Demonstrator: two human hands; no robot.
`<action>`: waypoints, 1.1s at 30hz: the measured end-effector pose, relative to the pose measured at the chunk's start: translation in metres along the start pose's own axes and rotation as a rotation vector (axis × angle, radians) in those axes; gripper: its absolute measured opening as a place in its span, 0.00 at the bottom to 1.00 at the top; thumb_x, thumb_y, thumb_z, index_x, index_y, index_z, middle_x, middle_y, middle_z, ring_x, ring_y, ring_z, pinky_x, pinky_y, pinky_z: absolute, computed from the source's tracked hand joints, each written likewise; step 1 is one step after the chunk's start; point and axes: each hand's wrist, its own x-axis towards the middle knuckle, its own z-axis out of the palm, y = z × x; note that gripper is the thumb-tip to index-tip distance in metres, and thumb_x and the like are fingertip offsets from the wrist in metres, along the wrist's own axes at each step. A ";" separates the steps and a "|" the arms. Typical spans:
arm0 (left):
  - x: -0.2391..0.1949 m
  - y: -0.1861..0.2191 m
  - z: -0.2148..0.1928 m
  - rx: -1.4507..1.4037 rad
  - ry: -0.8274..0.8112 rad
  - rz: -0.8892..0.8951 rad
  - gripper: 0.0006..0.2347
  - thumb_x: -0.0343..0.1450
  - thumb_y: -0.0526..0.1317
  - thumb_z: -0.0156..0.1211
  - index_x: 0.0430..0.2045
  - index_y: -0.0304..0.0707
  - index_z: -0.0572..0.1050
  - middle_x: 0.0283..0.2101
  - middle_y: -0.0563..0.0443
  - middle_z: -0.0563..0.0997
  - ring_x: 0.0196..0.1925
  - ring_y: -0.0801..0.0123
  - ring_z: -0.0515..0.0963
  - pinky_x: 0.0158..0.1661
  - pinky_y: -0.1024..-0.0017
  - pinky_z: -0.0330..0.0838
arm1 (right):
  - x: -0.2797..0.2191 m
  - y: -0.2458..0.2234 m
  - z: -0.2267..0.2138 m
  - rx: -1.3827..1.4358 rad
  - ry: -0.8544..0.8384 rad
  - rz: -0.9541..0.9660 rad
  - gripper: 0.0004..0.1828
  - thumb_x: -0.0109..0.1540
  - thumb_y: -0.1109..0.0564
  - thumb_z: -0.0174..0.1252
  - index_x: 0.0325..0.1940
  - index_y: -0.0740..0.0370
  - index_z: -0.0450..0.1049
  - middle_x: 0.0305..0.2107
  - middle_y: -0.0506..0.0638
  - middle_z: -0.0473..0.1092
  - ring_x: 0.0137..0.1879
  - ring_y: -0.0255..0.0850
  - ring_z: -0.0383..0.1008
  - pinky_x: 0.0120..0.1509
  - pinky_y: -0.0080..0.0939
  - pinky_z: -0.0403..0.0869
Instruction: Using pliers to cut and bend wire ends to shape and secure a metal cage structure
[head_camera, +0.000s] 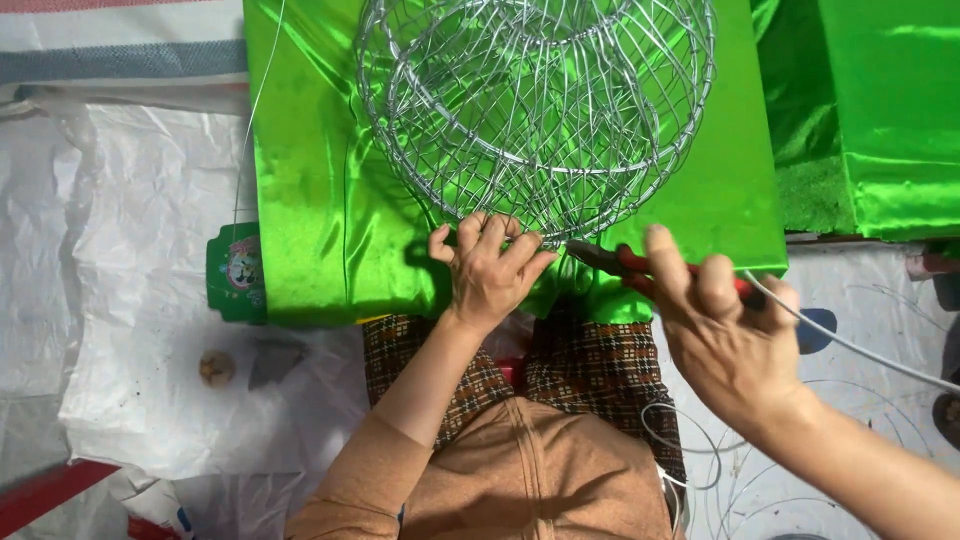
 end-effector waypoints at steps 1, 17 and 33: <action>0.000 -0.001 0.001 0.003 0.004 0.001 0.10 0.66 0.53 0.68 0.24 0.53 0.79 0.34 0.60 0.74 0.49 0.63 0.64 0.55 0.51 0.39 | -0.006 0.000 -0.003 -0.015 0.015 0.046 0.23 0.69 0.45 0.60 0.69 0.33 0.77 0.75 0.41 0.51 0.59 0.40 0.50 0.61 0.50 0.49; 0.006 0.004 -0.007 0.019 0.031 0.006 0.13 0.61 0.56 0.70 0.21 0.51 0.79 0.31 0.59 0.71 0.44 0.63 0.65 0.53 0.52 0.41 | -0.066 -0.045 -0.082 0.991 -0.159 0.380 0.19 0.51 0.51 0.60 0.47 0.49 0.75 0.71 0.53 0.58 0.74 0.51 0.55 0.72 0.76 0.46; -0.011 -0.009 0.008 0.059 0.047 0.030 0.14 0.59 0.58 0.71 0.22 0.52 0.79 0.31 0.60 0.72 0.44 0.64 0.64 0.52 0.55 0.42 | -0.033 -0.104 -0.010 3.435 -0.777 0.966 0.30 0.44 0.76 0.47 0.50 0.68 0.70 0.56 0.68 0.67 0.58 0.59 0.73 0.49 0.61 0.80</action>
